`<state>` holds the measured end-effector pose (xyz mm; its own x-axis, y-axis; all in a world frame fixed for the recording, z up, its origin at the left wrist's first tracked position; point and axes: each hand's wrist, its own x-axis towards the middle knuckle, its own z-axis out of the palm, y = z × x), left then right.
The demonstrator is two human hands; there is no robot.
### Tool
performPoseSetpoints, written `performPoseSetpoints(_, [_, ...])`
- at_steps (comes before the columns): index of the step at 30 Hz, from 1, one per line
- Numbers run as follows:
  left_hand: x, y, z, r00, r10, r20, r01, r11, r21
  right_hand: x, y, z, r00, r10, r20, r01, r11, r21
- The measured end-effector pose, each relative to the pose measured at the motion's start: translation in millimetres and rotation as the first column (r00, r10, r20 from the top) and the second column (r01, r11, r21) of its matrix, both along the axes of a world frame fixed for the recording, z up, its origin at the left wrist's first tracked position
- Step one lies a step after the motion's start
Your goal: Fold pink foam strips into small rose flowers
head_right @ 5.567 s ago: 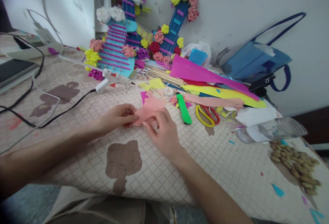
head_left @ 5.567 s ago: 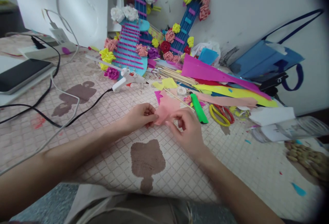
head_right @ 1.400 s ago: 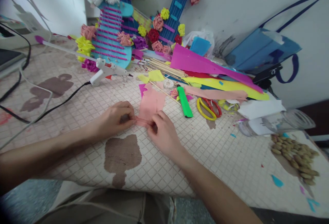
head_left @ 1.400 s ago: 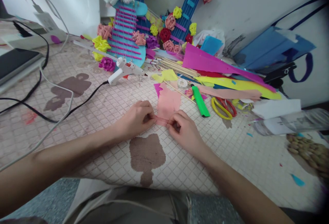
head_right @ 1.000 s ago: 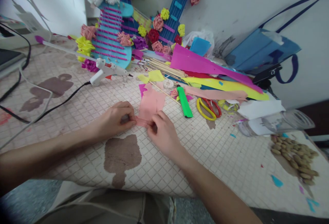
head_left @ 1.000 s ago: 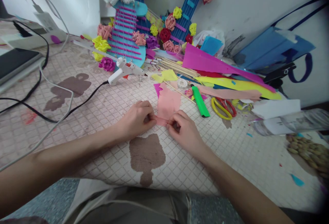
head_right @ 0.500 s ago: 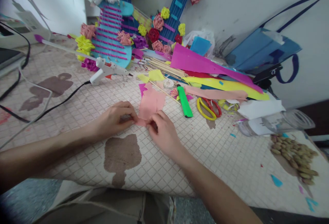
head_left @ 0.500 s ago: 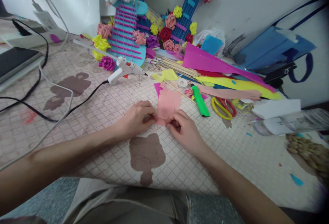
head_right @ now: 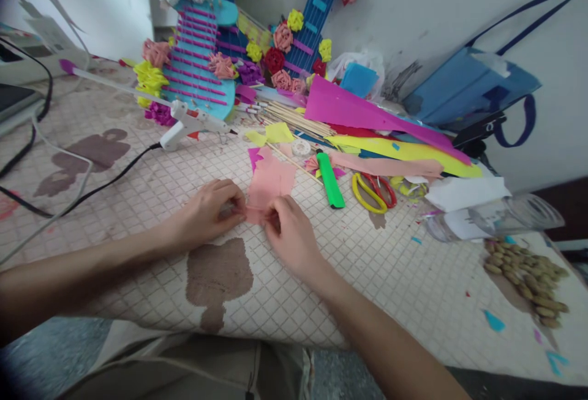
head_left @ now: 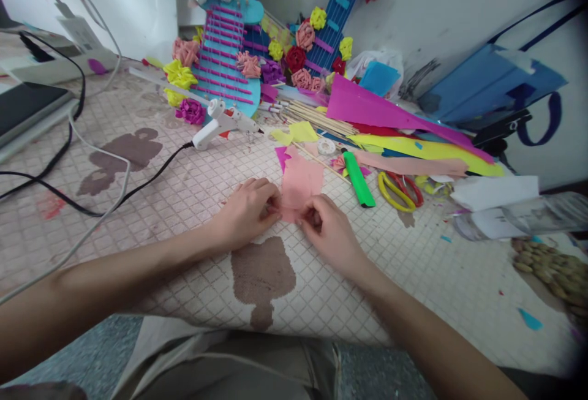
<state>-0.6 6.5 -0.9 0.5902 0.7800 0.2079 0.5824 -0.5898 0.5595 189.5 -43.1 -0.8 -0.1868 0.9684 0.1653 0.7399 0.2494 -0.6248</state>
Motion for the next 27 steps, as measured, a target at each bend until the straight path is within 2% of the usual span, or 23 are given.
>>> performPoseSetpoints(4, [-3,0,1.7,0.993,0.009,0.12,-0.005,0.999,-0.034,4,0,-1.4,0.999,-0.013,-0.04,0.013,1.0,0.0])
performPoseSetpoints(6, [-4,-1,2.4,0.99,-0.02,0.141,0.025,0.999,-0.032,6,-1,-1.2,0.999,0.023,-0.031,-0.023,0.999,0.026])
performPoseSetpoints(11, [-5,1,1.9,0.993,-0.08,0.088,0.08,0.997,0.0,9,-3,3.8,0.982,0.182,0.056,-0.185,0.982,0.04])
performPoseSetpoints(14, [-5,2,2.0,0.994,-0.086,0.062,0.086,0.996,0.004,12,-3,6.1,0.96,0.231,0.155,-0.241,0.969,0.045])
performPoseSetpoints(21, [-7,3,2.3,0.993,-0.111,0.045,0.111,0.994,-0.001,13,-3,2.0,0.929,0.235,0.285,-0.292,0.941,0.174])
performPoseSetpoints(27, [-7,3,0.4,0.993,-0.109,0.05,0.108,0.994,0.019,14,-3,3.3,0.922,0.251,0.294,-0.307,0.938,0.159])
